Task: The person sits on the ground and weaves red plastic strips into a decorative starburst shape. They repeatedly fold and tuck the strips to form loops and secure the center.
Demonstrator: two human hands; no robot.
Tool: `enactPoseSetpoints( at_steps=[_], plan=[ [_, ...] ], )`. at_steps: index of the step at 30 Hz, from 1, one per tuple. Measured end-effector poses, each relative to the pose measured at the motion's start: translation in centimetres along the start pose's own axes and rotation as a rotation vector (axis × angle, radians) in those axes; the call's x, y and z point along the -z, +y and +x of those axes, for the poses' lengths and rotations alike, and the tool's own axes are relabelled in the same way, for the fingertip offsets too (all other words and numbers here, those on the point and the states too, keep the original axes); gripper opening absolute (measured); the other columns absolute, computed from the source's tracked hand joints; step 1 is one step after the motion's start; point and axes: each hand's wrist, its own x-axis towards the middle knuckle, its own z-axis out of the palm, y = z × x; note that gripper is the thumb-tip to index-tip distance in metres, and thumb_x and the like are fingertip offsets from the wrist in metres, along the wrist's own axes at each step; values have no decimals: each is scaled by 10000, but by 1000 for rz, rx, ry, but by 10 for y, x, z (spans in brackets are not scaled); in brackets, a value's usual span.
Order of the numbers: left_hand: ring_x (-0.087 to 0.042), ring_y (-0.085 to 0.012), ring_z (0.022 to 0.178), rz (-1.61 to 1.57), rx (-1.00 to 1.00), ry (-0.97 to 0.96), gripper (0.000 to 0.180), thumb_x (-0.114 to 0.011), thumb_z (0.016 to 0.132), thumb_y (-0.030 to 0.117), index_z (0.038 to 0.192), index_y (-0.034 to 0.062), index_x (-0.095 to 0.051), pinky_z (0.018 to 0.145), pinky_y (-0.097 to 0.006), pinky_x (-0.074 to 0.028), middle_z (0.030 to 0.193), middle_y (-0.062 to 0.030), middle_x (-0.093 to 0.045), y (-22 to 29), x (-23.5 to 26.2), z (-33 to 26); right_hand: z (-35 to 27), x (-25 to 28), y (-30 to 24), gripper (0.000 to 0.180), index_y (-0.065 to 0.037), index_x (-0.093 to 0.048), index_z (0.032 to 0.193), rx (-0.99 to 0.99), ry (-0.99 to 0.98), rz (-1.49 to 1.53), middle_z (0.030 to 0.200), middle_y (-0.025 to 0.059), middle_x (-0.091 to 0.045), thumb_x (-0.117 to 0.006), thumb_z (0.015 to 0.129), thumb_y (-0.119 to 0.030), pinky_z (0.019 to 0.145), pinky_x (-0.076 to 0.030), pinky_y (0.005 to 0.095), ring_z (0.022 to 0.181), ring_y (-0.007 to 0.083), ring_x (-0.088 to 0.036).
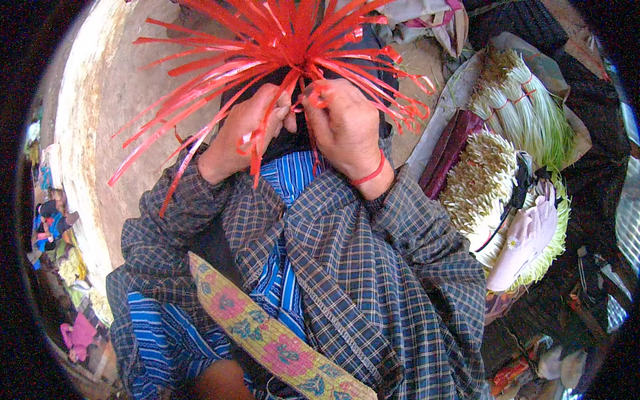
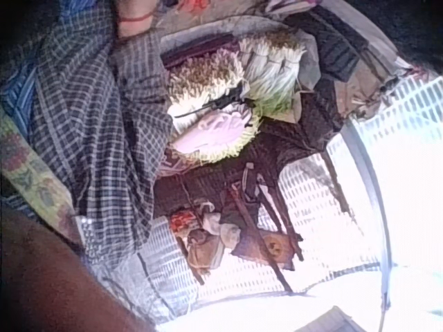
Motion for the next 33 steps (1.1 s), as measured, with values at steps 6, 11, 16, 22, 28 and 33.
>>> enactPoseSetpoints(
  at_steps=[6, 11, 16, 22, 28, 33],
  plan=[
    [-496, -113, 658, -115, -50, 38, 199, -445, 916, 200, 1002, 21, -442, 602, -250, -422, 748, -47, -536, -4, -5, 4, 1, 3, -3, 118, -26, -570, 829, -256, 38, 200, 714, 112, -582, -614, 766, -115, 576, -453, 293, 636, 213, -580],
    [-541, -149, 722, 20, -64, 18, 191, -490, 889, 136, 1025, 3, -506, 659, -269, -447, 797, -65, -558, 0, 4, 2, 3, 2, 0, 106, -37, -596, 844, -108, 34, 157, 738, 111, -593, -608, 760, -101, 576, -472, 304, 641, 243, -590],
    [-556, -171, 737, 150, -75, 10, 89, -524, 851, 74, 894, -4, -526, 675, -276, -452, 785, -81, -545, 4, 11, 1, 3, 5, 3, 99, -52, -611, 839, 45, -86, -35, 746, 106, -599, -616, 755, -104, 569, -481, 327, 654, 271, -595],
    [-449, -151, 622, 123, -216, 14, 64, -481, 834, 74, 843, 18, -511, 573, -280, -378, 688, -46, -451, -5, 8, 6, 0, 6, 0, 87, -40, -592, 784, 53, -128, 46, 717, 101, -591, -633, 747, -107, 556, -474, 341, 644, 276, -588],
    [-425, -140, 625, 93, -183, 101, 91, -491, 850, 108, 886, 26, -508, 564, -282, -362, 699, -35, -427, -11, 6, 1, 5, 9, 4, 81, -49, -598, 809, 92, -130, -10, 729, 93, -598, -617, 756, -106, 568, -480, 341, 669, 263, -594],
    [-434, -140, 633, 84, -143, 78, 116, -497, 874, 142, 898, 30, -509, 581, -280, -376, 691, -32, -427, -8, 3, 4, 5, 11, 4, 133, -99, -601, 821, 168, -126, -160, 688, 52, -576, -639, 694, -101, 496, -465, 319, 628, 216, -585]
  ],
)
